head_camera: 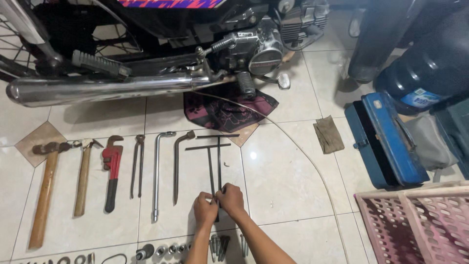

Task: The person sits on the floor and systematically picks up various hand tools laid out on the tiles, including screwdrivers, wrenches, hammers, and a pipe wrench. They place each tool into a pink plastic basket, arranging them neatly by type and size.

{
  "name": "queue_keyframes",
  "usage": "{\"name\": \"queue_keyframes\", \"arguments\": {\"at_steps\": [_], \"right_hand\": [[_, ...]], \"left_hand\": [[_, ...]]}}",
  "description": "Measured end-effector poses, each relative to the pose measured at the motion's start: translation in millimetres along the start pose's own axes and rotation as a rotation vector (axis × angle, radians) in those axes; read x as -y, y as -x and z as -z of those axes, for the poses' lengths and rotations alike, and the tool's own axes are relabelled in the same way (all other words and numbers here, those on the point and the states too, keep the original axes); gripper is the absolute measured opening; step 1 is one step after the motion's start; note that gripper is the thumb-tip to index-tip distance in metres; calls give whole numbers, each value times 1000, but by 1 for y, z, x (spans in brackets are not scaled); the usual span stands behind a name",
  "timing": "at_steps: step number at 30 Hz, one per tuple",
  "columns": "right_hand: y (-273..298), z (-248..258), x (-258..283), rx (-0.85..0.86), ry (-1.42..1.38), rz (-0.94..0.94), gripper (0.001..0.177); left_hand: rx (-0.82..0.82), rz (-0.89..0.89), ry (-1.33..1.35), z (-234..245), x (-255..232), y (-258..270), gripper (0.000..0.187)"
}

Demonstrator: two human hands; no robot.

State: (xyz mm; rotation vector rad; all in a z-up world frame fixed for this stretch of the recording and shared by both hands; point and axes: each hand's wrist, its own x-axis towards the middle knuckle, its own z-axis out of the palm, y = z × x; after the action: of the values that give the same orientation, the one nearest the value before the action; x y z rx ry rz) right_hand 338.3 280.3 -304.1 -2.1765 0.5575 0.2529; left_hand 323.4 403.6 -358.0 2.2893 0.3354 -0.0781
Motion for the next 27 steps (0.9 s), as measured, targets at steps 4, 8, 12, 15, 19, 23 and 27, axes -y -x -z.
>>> {"name": "queue_keyframes", "arguments": {"at_steps": [4,8,12,15,19,23,27], "right_hand": [[-6,5,-19,19,-136,-15,29],[-2,-2,-37,-64,-218,84,27],[9,4,-36,-105,-280,126,25],[32,25,-25,-151,-367,283,24],[77,73,-2,-101,-413,219,23],[138,118,6,-67,-446,156,24],[204,150,6,-160,-535,275,25]], "left_hand": [[9,19,-24,-7,-2,-5,25],[44,37,-40,-13,6,-2,26],[44,61,-49,-16,8,-7,25],[55,93,-32,-8,3,-7,23],[-36,123,-45,3,-33,6,27],[63,78,441,3,-100,57,41],[484,173,982,39,-173,118,45]]}}
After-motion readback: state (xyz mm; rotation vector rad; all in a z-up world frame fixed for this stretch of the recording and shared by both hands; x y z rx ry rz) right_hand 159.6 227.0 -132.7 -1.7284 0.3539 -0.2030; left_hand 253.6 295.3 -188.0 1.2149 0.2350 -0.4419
